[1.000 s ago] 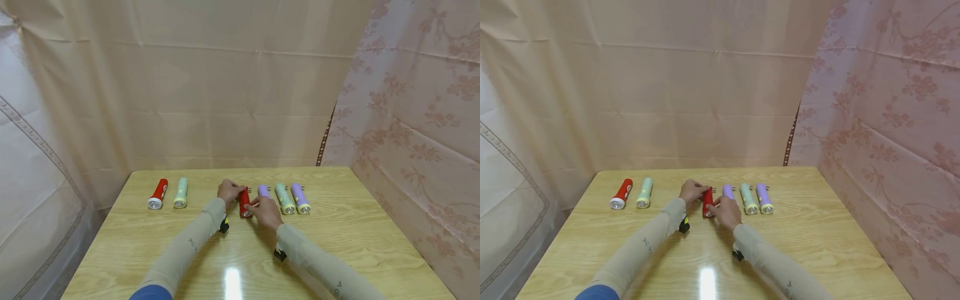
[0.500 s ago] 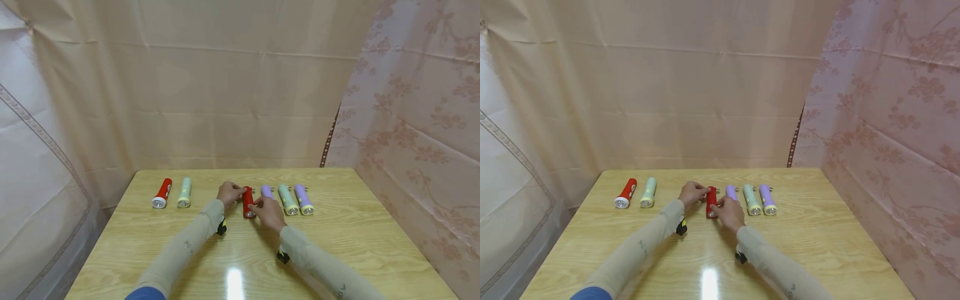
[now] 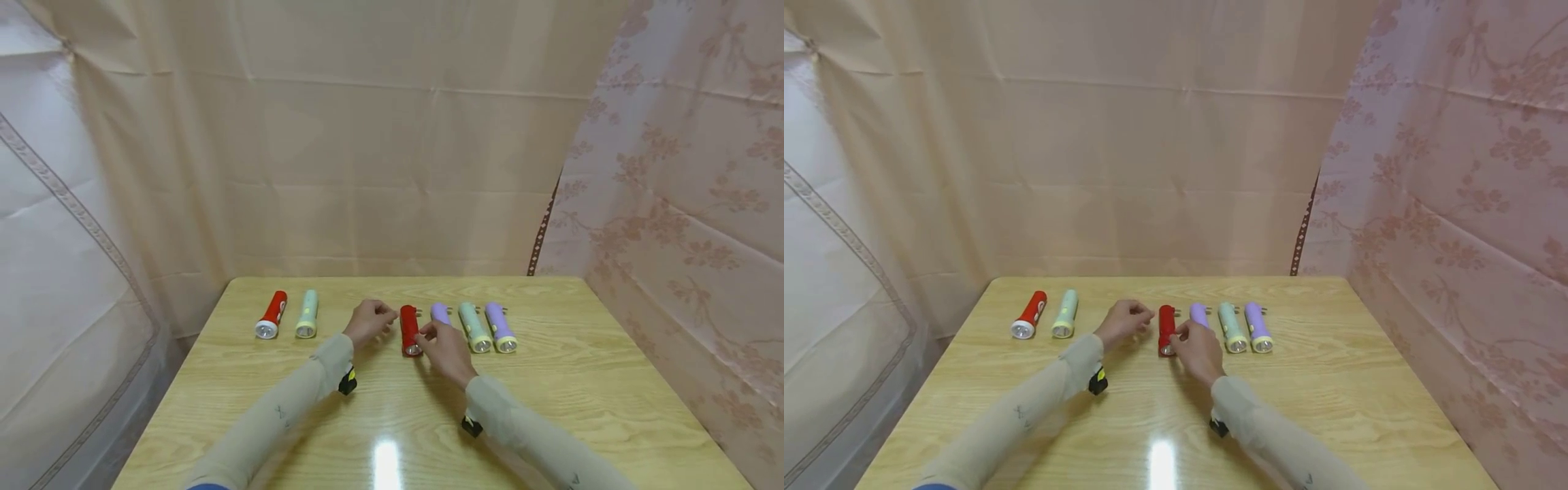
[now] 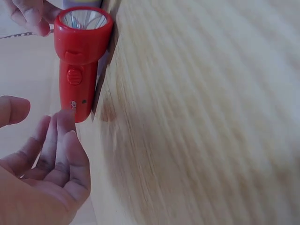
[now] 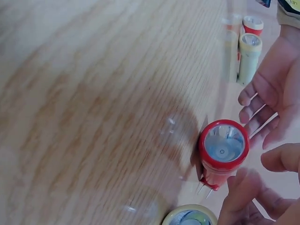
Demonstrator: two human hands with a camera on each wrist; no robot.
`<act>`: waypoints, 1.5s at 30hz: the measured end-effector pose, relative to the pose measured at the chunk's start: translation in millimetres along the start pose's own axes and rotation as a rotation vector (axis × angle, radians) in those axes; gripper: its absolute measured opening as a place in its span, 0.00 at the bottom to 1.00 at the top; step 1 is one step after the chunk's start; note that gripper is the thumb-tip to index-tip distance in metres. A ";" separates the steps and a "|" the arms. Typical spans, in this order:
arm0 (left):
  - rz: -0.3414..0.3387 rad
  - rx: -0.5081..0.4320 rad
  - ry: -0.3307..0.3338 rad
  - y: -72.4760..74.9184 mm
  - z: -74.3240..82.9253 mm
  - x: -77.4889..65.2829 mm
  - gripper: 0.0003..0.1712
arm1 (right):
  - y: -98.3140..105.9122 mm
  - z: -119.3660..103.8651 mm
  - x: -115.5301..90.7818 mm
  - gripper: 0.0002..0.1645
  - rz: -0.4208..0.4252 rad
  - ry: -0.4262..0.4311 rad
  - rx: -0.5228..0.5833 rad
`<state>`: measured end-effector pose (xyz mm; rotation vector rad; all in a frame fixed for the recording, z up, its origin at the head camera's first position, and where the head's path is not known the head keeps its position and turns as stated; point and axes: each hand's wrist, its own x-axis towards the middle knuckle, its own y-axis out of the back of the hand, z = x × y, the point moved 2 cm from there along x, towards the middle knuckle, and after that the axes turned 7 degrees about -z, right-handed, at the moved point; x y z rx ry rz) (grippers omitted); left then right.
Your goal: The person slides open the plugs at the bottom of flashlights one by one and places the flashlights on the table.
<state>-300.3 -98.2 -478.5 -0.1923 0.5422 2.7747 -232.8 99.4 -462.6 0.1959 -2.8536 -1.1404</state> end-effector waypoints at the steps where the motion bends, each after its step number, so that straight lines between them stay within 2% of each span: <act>1: -0.007 0.006 -0.012 0.7 -0.6 -2.9 0.15 | 0.3 -0.6 -1.3 0.09 0.005 0.008 -0.003; 9: -0.098 0.043 -0.088 6.4 0.0 -35.4 0.18 | 3.5 -1.7 -13.0 0.08 0.039 0.087 -0.026; 12: -0.120 0.065 -0.110 11.0 1.3 -48.6 0.20 | 3.5 -1.3 -18.0 0.08 0.011 0.076 0.003; 19: -0.171 0.038 -0.143 23.6 2.3 -74.0 0.18 | 6.0 -1.8 -32.8 0.05 -0.056 0.100 0.080; 24: -0.184 0.044 -0.129 28.7 2.4 -89.8 0.20 | 6.1 1.0 -45.8 0.06 -0.130 0.100 0.112; 29: -0.186 0.040 -0.121 28.0 3.2 -106.1 0.18 | 3.0 3.9 -57.8 0.09 -0.181 0.105 0.123; 38: -0.243 0.039 -0.151 19.2 -5.7 -123.1 0.18 | -1.1 1.9 -75.2 0.11 -0.265 0.088 0.130; 45: -0.258 0.022 -0.128 17.1 -10.0 -130.7 0.17 | -2.9 1.7 -80.5 0.12 -0.289 0.102 0.135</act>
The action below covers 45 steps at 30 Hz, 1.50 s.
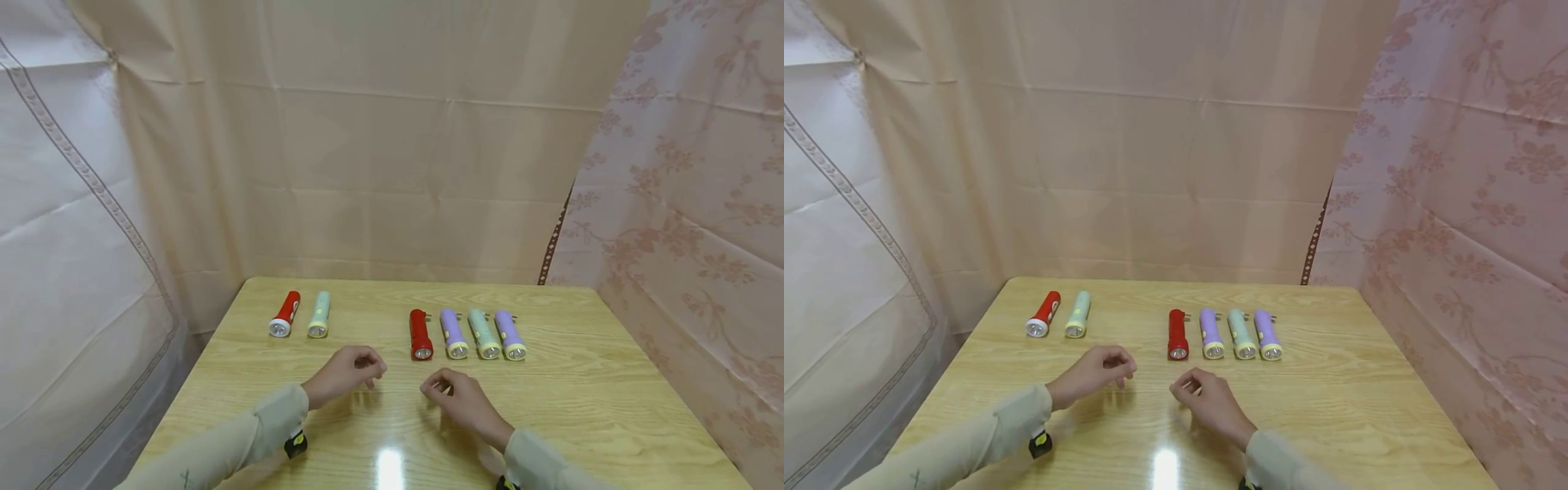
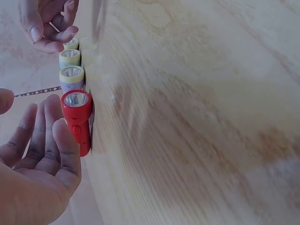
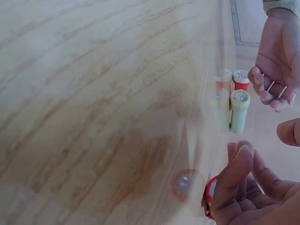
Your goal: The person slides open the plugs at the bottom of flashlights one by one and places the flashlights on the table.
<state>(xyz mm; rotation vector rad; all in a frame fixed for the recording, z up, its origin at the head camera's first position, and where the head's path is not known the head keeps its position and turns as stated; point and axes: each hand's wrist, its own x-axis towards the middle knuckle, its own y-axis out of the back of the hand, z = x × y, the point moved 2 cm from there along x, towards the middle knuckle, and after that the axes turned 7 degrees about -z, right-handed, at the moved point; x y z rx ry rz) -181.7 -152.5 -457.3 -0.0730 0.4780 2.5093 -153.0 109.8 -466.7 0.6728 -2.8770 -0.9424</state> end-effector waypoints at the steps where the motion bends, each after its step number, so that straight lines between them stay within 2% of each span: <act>1: 0.000 -0.004 0.003 0.1 -0.5 -0.8 0.17 | -0.9 0.3 0.2 0.12 -0.004 -0.001 0.003; 8: 0.030 -0.017 0.018 4.5 -2.1 -5.4 0.16 | -6.0 -0.5 4.5 0.12 -0.021 0.011 0.009; 13: 0.076 -0.001 0.029 15.8 -4.7 -8.0 0.18 | -8.3 -2.4 10.5 0.14 -0.021 0.025 0.000; 19: 0.139 -0.038 0.018 39.8 -14.8 -9.0 0.19 | -13.2 -5.5 19.2 0.15 -0.041 0.038 0.002; 26: 0.263 -0.043 0.067 72.7 -23.2 -8.8 0.16 | -20.7 -10.4 30.2 0.15 -0.050 0.037 0.011; 35: 0.380 -0.053 0.076 109.6 -31.7 -13.4 0.20 | -29.8 -20.9 45.2 0.15 -0.076 0.040 0.059; 45: 0.460 -0.053 0.061 142.7 -32.8 -16.0 0.24 | -46.1 -31.6 64.0 0.16 -0.118 0.072 0.140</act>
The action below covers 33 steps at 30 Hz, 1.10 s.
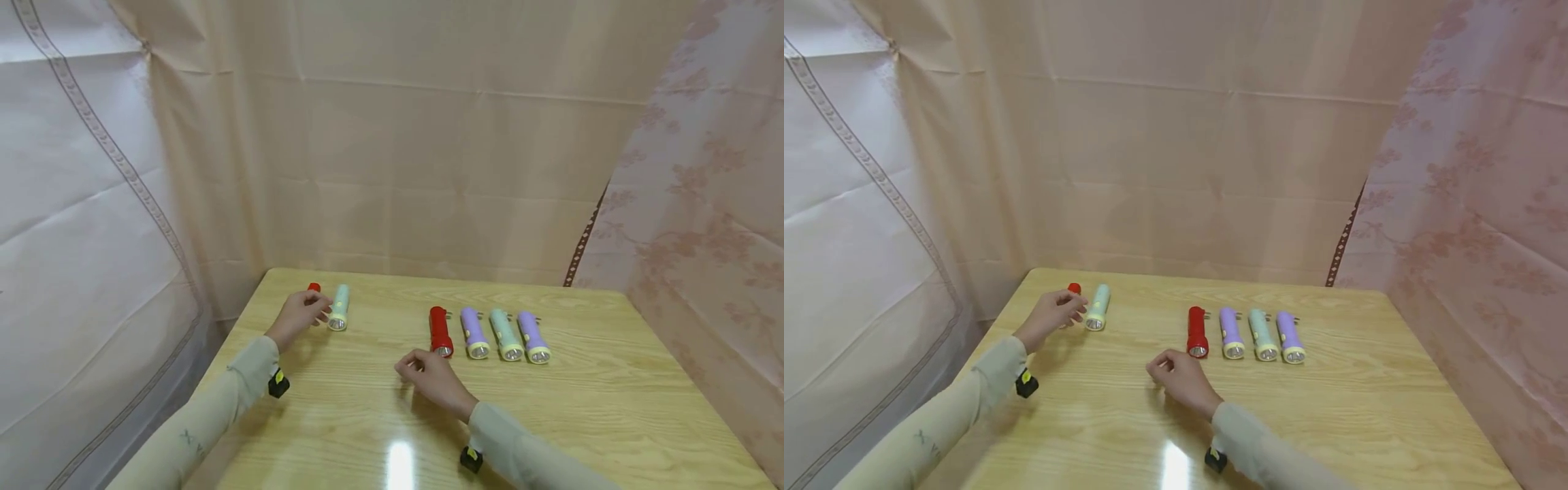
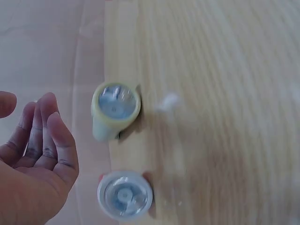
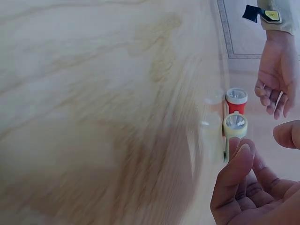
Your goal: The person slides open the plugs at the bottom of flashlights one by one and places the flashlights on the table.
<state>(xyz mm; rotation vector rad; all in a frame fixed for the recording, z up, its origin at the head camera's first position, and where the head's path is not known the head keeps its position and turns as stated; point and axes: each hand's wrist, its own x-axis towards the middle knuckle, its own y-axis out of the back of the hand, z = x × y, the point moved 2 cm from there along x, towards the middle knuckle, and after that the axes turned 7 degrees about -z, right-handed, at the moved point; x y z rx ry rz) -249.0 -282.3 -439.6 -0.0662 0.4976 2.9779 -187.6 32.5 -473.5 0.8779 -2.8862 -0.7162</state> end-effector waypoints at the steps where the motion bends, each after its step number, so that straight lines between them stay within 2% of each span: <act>1: 0.010 -0.003 0.002 2.4 0.5 0.8 0.23 | -1.5 -0.9 2.5 0.16 -0.002 -0.002 0.004; 6: 0.050 -0.006 0.030 11.7 2.0 6.5 0.21 | -6.2 -4.7 16.2 0.16 0.003 -0.005 0.001; 12: 0.043 -0.014 0.054 16.9 4.2 19.0 0.19 | -9.6 -4.2 31.5 0.16 0.022 -0.037 -0.018; 16: 0.042 -0.028 0.079 18.6 6.0 28.2 0.17 | -12.7 -2.9 41.4 0.16 0.022 -0.076 0.013; 26: 0.049 -0.017 0.150 15.9 4.1 60.4 0.20 | -19.4 -9.0 69.1 0.20 0.033 -0.103 0.064; 33: 0.063 0.004 0.159 11.1 1.8 71.9 0.21 | -26.4 -14.9 86.1 0.18 0.054 -0.148 0.092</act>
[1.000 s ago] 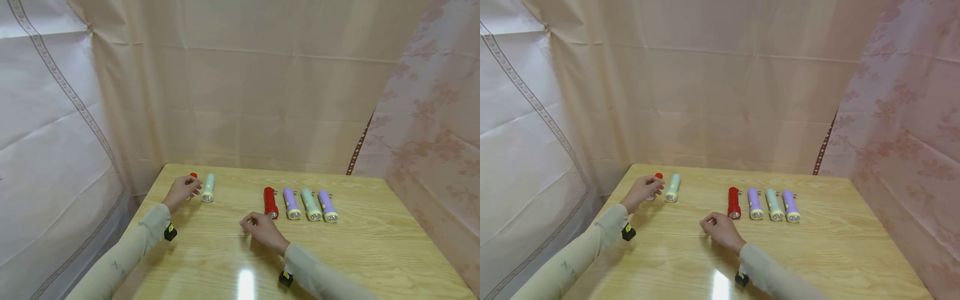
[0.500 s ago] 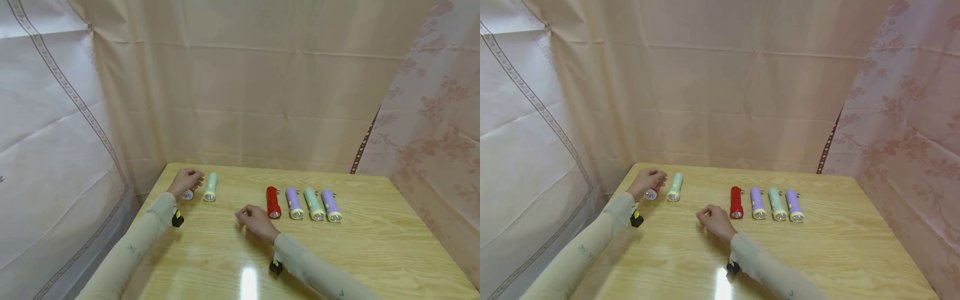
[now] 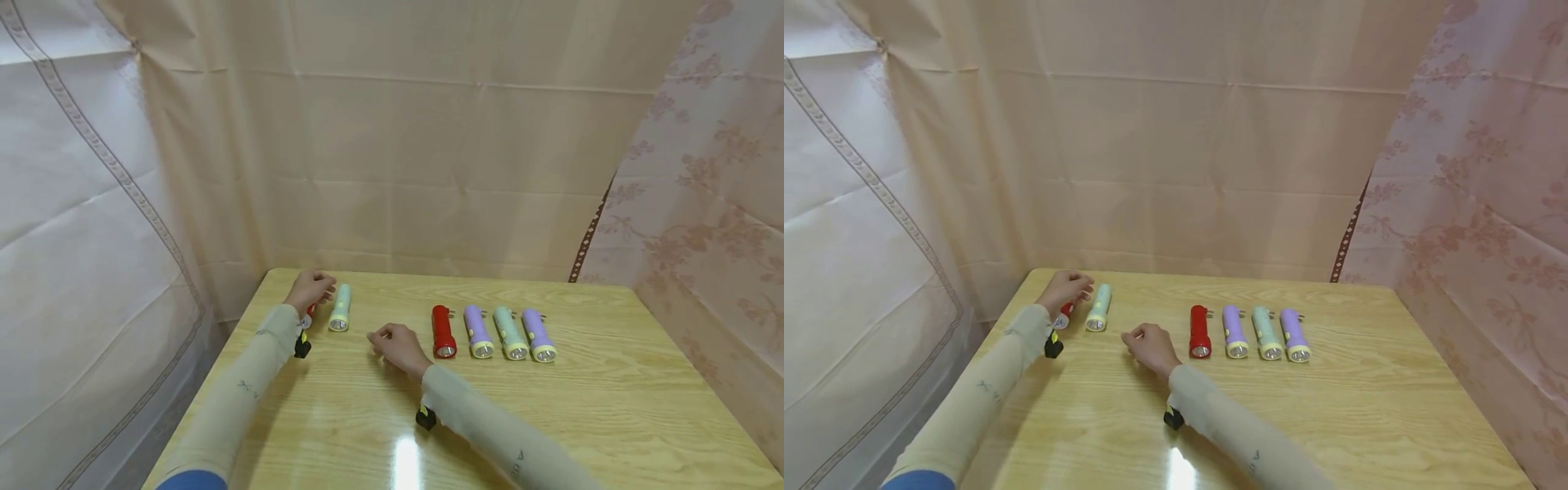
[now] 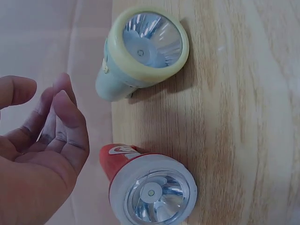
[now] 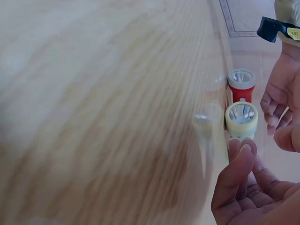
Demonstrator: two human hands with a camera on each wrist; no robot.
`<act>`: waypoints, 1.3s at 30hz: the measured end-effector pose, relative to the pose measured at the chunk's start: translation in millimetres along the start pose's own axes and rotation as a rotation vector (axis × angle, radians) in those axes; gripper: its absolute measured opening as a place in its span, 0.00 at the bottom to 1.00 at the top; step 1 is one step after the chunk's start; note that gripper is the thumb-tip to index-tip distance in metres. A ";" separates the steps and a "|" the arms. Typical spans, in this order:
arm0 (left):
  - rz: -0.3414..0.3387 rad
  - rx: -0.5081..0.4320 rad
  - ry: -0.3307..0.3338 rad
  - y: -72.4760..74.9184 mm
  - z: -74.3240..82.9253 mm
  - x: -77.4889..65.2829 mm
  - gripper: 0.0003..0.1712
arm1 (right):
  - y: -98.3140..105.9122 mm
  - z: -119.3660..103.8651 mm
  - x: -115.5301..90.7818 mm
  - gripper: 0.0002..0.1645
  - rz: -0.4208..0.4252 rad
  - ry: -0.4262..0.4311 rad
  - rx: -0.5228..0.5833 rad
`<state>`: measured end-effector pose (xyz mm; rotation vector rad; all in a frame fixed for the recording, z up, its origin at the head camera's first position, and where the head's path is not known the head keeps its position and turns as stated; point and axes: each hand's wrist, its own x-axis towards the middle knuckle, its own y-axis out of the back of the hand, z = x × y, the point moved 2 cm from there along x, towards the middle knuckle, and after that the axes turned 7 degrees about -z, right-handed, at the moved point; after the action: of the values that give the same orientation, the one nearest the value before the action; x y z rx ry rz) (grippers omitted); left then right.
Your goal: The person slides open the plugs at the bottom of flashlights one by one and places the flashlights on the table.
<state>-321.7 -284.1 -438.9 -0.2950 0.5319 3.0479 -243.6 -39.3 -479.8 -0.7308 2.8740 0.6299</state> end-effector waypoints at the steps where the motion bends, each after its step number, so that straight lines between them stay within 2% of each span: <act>1: 0.004 0.000 -0.001 -0.1 -0.2 0.5 0.21 | -1.8 -1.6 2.0 0.18 0.003 -0.004 0.006; 8: 0.013 -0.051 -0.002 -5.8 2.2 8.7 0.20 | -12.4 -8.6 13.7 0.16 0.020 -0.014 0.034; 16: 0.007 -0.028 -0.002 -12.8 8.8 20.9 0.20 | -18.9 -16.0 24.0 0.16 0.044 0.005 0.060; 22: -0.008 -0.001 0.007 -16.0 5.3 25.8 0.20 | -27.1 -15.7 26.9 0.16 0.038 -0.019 0.058; 30: 0.004 0.038 0.012 -18.5 0.3 29.6 0.16 | -33.2 -16.4 34.3 0.18 0.077 -0.046 0.069; 39: 0.000 0.063 0.015 -19.8 3.3 20.2 0.14 | -44.0 -18.3 46.4 0.22 0.109 -0.050 0.040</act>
<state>-340.8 -264.3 -446.4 -0.3153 0.6275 3.0244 -263.3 -102.2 -488.8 -0.5482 2.8862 0.5928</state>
